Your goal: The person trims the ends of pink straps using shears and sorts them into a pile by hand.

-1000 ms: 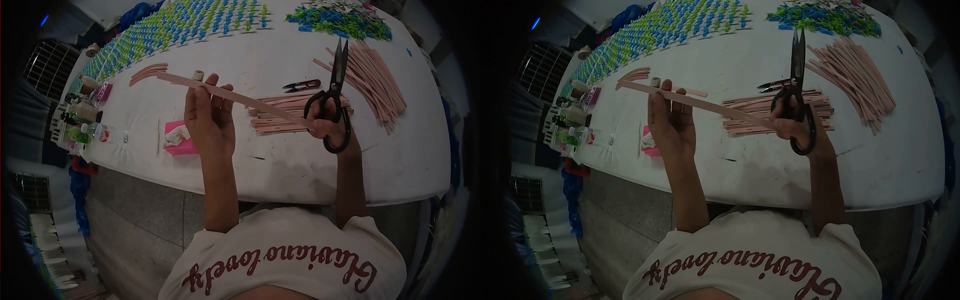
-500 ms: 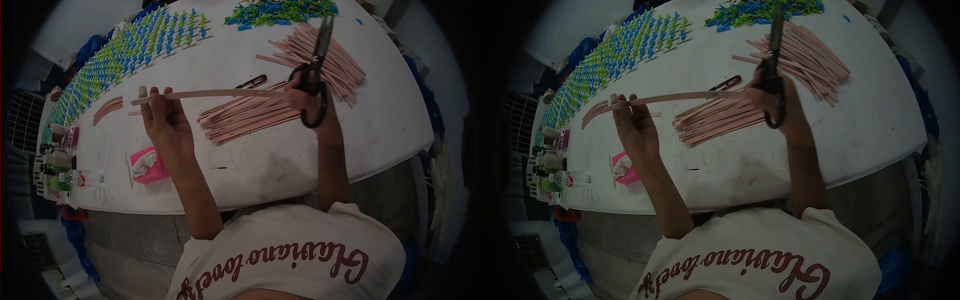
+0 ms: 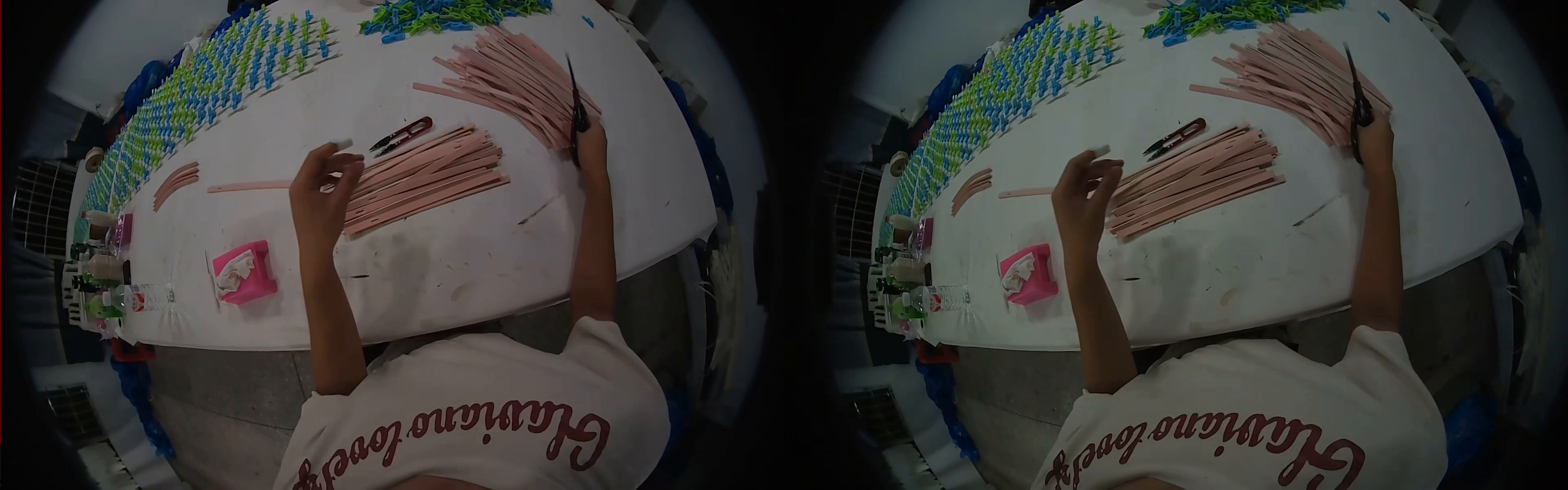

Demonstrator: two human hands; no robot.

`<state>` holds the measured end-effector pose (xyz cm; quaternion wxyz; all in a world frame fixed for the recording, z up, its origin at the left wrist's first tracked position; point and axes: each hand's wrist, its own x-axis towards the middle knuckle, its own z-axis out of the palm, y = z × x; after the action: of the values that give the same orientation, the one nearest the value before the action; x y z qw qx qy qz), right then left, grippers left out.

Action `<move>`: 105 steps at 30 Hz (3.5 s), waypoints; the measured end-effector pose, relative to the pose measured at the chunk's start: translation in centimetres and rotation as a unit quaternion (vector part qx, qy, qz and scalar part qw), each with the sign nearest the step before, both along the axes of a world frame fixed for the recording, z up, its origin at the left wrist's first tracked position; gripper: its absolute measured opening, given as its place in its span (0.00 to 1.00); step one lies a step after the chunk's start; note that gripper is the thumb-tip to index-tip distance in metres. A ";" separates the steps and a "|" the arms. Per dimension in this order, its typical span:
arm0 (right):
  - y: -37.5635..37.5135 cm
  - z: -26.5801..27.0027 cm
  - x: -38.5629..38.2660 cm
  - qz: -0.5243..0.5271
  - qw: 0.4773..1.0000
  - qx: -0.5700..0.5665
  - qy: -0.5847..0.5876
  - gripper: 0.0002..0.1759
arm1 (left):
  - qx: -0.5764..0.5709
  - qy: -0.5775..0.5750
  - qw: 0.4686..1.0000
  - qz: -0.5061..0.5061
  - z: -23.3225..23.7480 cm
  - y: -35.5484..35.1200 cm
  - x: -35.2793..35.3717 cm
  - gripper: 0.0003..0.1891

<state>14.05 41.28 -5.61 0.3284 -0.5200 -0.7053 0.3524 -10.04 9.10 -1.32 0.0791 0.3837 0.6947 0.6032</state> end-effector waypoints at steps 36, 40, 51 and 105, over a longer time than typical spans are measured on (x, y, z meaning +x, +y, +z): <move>-0.3 1.8 3.2 0.042 0.992 -0.038 0.114 0.12 | 0.236 -0.238 0.924 -0.186 9.7 -3.8 6.2 0.24; -3.1 4.0 1.2 0.092 0.985 0.015 0.148 0.09 | 0.196 -0.266 0.929 -0.165 7.9 -4.0 5.8 0.19; -20.3 11.2 -6.1 0.388 0.857 -0.105 0.322 0.11 | 0.195 -0.237 0.949 -0.067 8.2 -3.7 7.8 0.13; -29.1 9.6 -6.4 0.466 0.844 -0.171 0.202 0.13 | 0.342 -0.264 0.901 -0.035 5.8 -7.2 6.5 0.11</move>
<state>7.67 12.16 3.96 0.1665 -0.0953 -0.7114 0.6761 -3.56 1.91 4.50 0.1441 0.2377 0.3857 0.8797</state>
